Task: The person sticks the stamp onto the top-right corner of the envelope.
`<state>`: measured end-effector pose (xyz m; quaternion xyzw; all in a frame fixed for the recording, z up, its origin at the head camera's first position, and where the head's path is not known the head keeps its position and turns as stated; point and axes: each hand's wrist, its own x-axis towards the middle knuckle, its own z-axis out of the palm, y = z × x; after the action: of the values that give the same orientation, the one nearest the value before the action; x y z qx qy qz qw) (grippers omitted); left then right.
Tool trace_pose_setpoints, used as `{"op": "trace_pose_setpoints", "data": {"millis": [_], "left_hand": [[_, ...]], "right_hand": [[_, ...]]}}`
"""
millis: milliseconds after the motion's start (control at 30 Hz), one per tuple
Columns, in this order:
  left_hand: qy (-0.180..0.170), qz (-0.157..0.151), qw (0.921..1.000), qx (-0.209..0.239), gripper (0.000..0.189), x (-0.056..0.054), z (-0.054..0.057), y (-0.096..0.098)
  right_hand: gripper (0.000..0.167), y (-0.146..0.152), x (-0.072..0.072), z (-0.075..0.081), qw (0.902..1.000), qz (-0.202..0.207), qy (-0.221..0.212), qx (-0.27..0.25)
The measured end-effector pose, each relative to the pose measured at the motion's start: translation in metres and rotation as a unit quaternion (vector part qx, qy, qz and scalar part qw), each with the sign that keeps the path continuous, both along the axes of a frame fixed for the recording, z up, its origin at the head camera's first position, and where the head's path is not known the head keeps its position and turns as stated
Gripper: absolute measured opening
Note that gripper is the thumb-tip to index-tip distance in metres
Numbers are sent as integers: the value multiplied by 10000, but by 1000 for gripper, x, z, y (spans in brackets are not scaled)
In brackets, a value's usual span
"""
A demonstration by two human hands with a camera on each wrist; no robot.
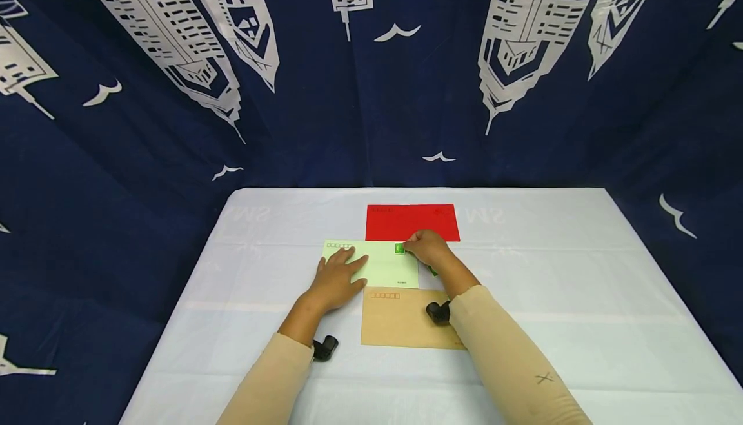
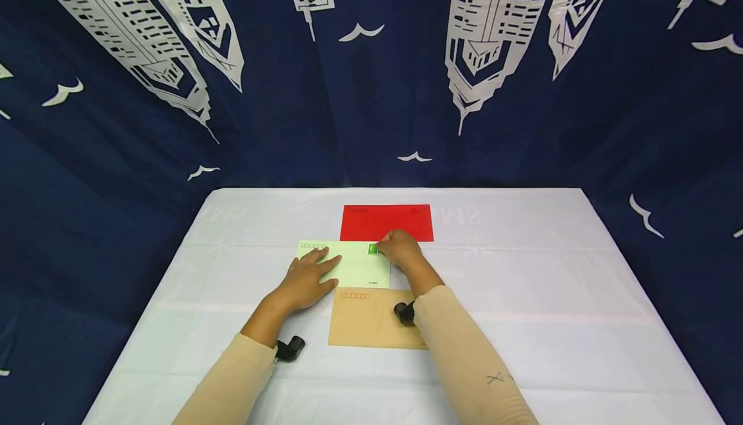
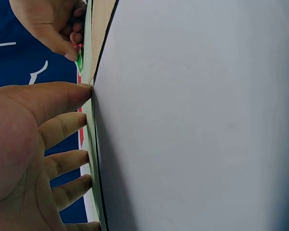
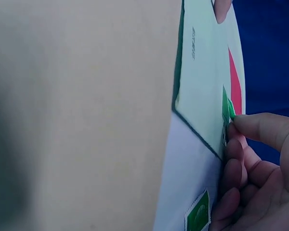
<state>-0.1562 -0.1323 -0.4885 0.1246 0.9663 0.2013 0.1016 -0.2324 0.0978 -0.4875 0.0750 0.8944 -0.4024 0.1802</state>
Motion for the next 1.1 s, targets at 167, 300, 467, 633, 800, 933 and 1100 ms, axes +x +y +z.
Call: {"op": "trace_pose_setpoints", "data": {"millis": [167,300,467,633,800,933,1100], "left_hand": [[-21,-6,10000,-31,55,-1,0,0],[-14,2,10000,-50,55,-1,-1,0],[10,26,10000,-42,55,-2,-3,-1],[21,12,10000,-68,55,-3,-4,-1],[23,-5,10000,-73,55,-3,-3,-1],[7,-4,10000,-79,55,-3,-3,-2],[5,-14,10000,-83,55,-3,-4,-2]], "right_hand": [[20,-1,0,0,10000,-58,45,37],[20,-2,0,-1,9999,-69,113,67],[20,-2,1,-2,9995,-10,274,131],[20,-3,0,-3,9994,-22,294,170],[21,-2,0,-2,9993,-8,311,188],[20,-3,0,-2,9993,-10,293,210],[20,-3,1,-2,9995,-34,241,190]]}}
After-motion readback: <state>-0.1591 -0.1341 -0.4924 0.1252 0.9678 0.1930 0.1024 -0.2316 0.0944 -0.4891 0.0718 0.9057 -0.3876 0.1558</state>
